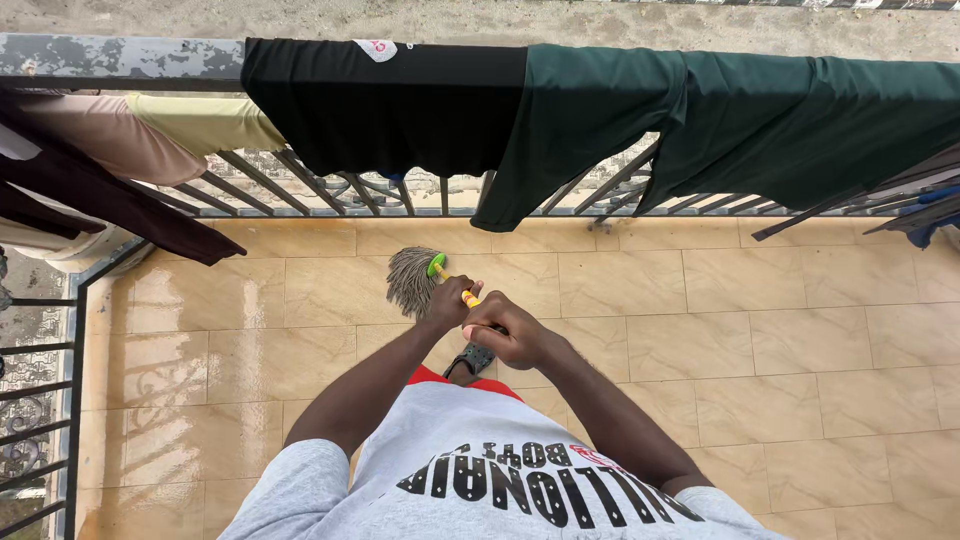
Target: The person pours a liquid from a bottle into a bucket and then mops the tiled floor of a balcony by hand using a mop.
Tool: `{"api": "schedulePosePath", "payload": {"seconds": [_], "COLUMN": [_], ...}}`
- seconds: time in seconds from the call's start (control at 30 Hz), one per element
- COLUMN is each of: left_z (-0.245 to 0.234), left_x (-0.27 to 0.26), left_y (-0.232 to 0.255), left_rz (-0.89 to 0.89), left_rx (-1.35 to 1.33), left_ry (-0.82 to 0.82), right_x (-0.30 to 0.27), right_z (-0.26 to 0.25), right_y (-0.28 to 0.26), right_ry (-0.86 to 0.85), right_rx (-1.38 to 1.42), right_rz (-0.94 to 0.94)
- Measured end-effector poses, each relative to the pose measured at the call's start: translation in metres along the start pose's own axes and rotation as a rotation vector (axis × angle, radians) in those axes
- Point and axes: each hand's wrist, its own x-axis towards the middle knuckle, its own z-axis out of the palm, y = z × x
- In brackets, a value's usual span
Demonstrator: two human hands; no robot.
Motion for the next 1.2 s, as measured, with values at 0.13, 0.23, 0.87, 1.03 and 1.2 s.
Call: {"api": "schedulePosePath", "payload": {"seconds": [0.13, 0.23, 0.87, 1.03, 1.2], "left_z": [0.033, 0.073, -0.07, -0.137, -0.182], "left_x": [0.036, 0.065, 0.166, 0.157, 0.129], "left_y": [0.026, 0.032, 0.006, -0.063, -0.129], "left_rz": [0.113, 0.213, 0.328, 0.312, 0.202], "left_rx": [-0.139, -0.279, -0.178, -0.1, 0.002], "left_ry": [-0.032, -0.14, -0.744, -0.594, -0.479], "right_x": [-0.008, -0.012, 0.125, 0.177, 0.213], "right_z": [-0.03, -0.036, 0.002, 0.03, 0.053], "right_y": [-0.007, -0.006, -0.03, -0.035, -0.028], "right_ry": [0.13, 0.272, 0.915, 0.782, 0.581], "right_rx": [-0.119, -0.034, 0.176, 0.212, 0.279], "right_rz": [-0.122, 0.055, -0.173, -0.195, -0.195]}}
